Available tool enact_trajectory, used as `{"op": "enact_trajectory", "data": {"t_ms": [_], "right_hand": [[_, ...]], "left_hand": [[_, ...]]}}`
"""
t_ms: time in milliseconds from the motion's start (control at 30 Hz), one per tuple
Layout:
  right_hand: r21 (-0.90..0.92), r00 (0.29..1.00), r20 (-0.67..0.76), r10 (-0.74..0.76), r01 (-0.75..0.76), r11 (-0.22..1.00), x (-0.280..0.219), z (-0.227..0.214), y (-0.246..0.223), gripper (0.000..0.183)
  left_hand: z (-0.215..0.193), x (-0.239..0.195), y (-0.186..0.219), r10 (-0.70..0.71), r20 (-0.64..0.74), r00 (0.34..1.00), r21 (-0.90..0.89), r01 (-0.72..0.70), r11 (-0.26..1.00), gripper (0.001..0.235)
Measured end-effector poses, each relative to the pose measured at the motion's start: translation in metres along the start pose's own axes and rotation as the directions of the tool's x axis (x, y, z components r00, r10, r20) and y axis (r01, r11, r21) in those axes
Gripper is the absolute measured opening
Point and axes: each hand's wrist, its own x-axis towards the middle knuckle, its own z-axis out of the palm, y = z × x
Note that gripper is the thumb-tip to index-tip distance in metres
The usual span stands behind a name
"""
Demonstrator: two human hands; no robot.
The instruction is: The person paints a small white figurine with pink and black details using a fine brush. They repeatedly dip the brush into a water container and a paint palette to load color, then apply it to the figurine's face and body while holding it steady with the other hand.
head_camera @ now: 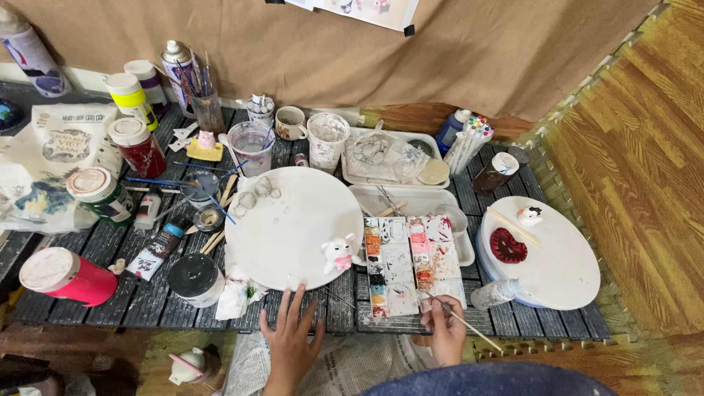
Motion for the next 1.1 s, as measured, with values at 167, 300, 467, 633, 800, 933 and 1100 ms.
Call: {"op": "enact_trajectory", "data": {"t_ms": [167,300,467,633,800,933,1100], "right_hand": [[-0.035,0.999,0.012,-0.039,0.039,0.999,0.010,-0.007,0.010,0.018],[-0.066,0.999,-0.040,-0.017,0.014,0.998,0.010,-0.013,0.012,0.018],[0.095,0.995,-0.087,-0.053,0.062,0.994,0.007,-0.014,0.000,0.016],[0.033,0.983,-0.154,-0.100,0.107,0.994,0.002,-0.020,-0.015,0.015],[-0.040,0.971,-0.202,-0.131,0.125,0.991,0.003,-0.028,-0.017,0.013],[-0.076,0.962,-0.227,-0.152,0.138,0.988,0.007,-0.033,-0.013,0.009],[-0.053,0.951,-0.226,-0.211,0.204,0.978,0.015,-0.042,0.002,0.007]], "left_hand": [[0.004,-0.002,-0.004,0.016,-0.026,1.000,-0.002,-0.016,1.000,0.041],[0.004,0.000,-0.005,-0.008,-0.014,1.000,-0.004,0.008,1.000,0.034],[0.000,0.003,-0.013,-0.031,-0.041,0.999,0.006,0.031,0.999,0.030],[-0.012,0.005,-0.017,-0.065,-0.098,0.993,-0.022,0.063,0.998,0.027],[-0.014,0.006,-0.019,-0.074,-0.095,0.993,-0.003,0.074,0.997,0.026],[-0.010,0.005,-0.021,-0.073,-0.098,0.992,0.015,0.075,0.997,0.024],[-0.006,0.004,-0.020,-0.079,-0.092,0.993,-0.006,0.078,0.997,0.025]]}}
